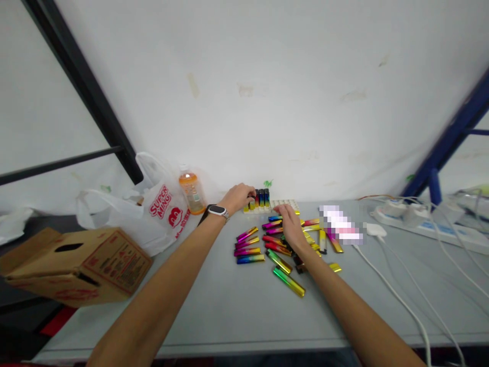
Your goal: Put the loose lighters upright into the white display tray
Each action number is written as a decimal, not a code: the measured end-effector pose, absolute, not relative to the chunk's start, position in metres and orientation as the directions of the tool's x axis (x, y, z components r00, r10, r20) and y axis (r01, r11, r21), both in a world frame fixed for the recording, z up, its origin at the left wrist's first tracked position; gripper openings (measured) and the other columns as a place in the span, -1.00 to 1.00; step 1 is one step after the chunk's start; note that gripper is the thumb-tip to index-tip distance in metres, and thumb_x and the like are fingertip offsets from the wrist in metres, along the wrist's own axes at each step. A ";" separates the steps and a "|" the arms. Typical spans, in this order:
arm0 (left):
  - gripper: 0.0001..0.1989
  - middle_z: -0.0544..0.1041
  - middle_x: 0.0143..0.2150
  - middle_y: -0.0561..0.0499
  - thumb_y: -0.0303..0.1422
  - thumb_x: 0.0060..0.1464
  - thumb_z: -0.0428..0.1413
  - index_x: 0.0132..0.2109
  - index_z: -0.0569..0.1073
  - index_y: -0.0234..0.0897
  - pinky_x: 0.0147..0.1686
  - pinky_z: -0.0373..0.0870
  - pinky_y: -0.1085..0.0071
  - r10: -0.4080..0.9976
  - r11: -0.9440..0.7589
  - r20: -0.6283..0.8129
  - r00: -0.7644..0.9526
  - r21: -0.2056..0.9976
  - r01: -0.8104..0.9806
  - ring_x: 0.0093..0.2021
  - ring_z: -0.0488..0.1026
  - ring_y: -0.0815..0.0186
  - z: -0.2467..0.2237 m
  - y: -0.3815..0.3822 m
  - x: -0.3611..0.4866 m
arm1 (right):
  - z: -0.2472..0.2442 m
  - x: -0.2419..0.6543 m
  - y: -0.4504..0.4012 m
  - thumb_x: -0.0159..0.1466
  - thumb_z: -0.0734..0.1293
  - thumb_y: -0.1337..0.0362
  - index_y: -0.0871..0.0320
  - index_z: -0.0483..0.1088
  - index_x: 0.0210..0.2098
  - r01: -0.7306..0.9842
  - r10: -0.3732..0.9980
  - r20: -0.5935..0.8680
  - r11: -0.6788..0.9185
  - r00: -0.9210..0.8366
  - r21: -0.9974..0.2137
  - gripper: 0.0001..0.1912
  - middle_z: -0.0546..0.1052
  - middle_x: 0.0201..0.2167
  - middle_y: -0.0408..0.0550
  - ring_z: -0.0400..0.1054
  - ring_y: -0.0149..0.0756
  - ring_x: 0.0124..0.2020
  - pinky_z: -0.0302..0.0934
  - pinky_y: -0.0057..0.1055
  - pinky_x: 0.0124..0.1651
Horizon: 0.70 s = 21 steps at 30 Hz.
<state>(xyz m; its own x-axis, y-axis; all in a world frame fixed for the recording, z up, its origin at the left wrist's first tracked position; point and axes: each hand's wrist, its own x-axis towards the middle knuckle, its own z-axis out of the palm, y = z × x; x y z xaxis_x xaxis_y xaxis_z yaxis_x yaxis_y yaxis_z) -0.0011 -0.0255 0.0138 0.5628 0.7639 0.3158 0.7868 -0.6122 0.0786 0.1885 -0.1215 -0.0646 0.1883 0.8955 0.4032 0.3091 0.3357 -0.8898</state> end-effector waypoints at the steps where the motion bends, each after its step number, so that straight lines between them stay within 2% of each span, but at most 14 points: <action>1: -0.85 0.61 -0.23 -0.07 -0.44 0.08 0.18 -0.17 0.59 -0.21 -0.16 0.38 0.36 0.766 -0.613 0.310 0.563 0.087 0.785 -0.18 0.52 0.19 0.011 -0.023 -0.001 | -0.065 0.189 -0.121 0.38 0.06 -0.01 0.12 0.43 -0.26 0.317 0.897 0.401 0.331 0.186 -0.889 -0.56 0.52 -0.17 0.01 0.35 -0.14 -0.03 0.13 -0.23 0.14; 7: -0.86 0.63 -0.30 -0.06 -0.42 0.05 0.21 -0.21 0.62 -0.23 -0.21 0.38 0.40 0.754 -0.635 0.308 0.581 0.114 0.764 -0.27 0.52 0.24 0.005 -0.010 -0.004 | -0.066 0.192 -0.118 0.40 0.04 0.02 0.11 0.46 -0.32 0.402 0.901 0.402 0.312 0.160 -0.861 -0.53 0.51 -0.19 0.01 0.33 -0.15 -0.04 0.10 -0.23 0.14; 13: -0.86 0.63 -0.30 -0.05 -0.44 0.03 0.23 -0.21 0.64 -0.27 -0.19 0.38 0.44 0.767 -0.634 0.245 0.593 0.153 0.758 -0.26 0.52 0.28 0.006 0.001 -0.006 | -0.067 0.199 -0.114 0.40 0.07 0.13 0.13 0.50 -0.31 0.606 0.905 0.421 0.300 0.063 -0.737 -0.57 0.49 -0.22 0.02 0.31 -0.16 -0.06 0.08 -0.22 0.11; 17: -0.83 0.59 -0.20 -0.11 -0.40 0.10 0.19 -0.16 0.64 -0.26 -0.06 0.37 0.33 0.761 -0.625 0.292 0.579 0.092 0.775 -0.11 0.45 0.18 0.001 -0.006 -0.006 | -0.062 0.203 -0.117 0.26 0.22 0.31 0.08 0.54 -0.23 0.800 0.939 0.340 0.249 -0.060 -0.547 -0.75 0.46 -0.13 0.02 0.25 -0.10 0.02 0.03 -0.16 0.09; 21: -0.75 0.48 -0.05 -0.15 -0.38 0.19 0.08 -0.09 0.63 -0.21 -0.02 0.32 0.20 0.735 -0.603 0.375 0.564 -0.018 0.798 0.00 0.34 0.10 -0.010 -0.018 -0.010 | -0.051 0.203 -0.121 0.12 0.33 0.33 0.05 0.57 -0.21 0.901 0.927 0.269 0.336 -0.263 -0.276 -0.74 0.44 -0.11 0.07 0.19 0.01 0.04 -0.03 -0.08 0.11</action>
